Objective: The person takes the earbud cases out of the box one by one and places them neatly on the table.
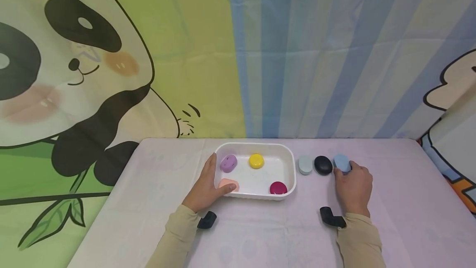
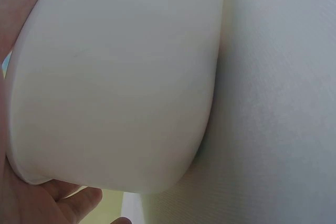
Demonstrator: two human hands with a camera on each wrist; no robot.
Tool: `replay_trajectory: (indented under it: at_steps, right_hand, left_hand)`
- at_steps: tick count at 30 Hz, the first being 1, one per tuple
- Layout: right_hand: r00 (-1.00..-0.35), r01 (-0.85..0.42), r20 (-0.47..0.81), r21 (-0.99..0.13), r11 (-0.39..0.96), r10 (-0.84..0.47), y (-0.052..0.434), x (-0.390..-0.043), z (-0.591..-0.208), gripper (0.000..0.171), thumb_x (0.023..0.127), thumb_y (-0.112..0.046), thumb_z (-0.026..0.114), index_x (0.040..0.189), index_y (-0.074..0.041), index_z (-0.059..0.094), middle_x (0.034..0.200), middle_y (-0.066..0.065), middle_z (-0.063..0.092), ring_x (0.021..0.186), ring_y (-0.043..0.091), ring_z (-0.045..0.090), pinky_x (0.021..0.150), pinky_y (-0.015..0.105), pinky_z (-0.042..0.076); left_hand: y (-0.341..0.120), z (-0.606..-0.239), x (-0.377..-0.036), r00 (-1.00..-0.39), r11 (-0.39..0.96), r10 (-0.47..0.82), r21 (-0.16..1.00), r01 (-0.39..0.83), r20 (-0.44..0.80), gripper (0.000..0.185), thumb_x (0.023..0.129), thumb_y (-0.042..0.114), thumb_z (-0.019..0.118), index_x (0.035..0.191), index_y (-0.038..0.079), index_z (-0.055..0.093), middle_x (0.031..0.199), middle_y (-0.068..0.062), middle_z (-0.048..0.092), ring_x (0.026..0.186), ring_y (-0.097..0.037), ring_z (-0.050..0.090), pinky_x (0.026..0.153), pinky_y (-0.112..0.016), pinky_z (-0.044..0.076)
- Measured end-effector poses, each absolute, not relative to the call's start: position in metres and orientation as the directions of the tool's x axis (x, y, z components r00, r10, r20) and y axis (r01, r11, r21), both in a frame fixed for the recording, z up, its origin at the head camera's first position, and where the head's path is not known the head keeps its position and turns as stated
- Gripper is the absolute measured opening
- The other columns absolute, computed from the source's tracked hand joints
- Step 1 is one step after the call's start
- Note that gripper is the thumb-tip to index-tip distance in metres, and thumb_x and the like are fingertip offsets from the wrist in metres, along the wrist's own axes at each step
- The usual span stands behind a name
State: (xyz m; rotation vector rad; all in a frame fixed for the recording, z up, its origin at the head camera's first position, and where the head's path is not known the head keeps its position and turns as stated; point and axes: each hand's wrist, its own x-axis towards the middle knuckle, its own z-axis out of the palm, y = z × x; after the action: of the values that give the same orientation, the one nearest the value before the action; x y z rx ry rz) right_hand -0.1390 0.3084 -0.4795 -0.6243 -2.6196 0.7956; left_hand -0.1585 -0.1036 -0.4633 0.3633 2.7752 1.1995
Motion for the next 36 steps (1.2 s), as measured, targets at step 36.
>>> replay_trajectory:
  at_steps: [36]
  right_hand:
    - [-0.909,0.063,0.293,-0.606,0.793,0.297,0.248,-0.132,-0.423,0.048,0.091,-0.01,0.07,0.13,0.014,0.057,0.128,0.043,0.051,0.12,0.061,0.043,0.098,0.072,0.035]
  left_hand:
    - [-0.103,-0.46,-0.159,-0.968,0.665,0.25,0.731,0.153,-0.025,0.126,0.078,0.065,0.076,0.162,0.012,-0.001,0.169,-0.011,0.002,0.153,-0.028,0.013,0.12,-0.049,0.022]
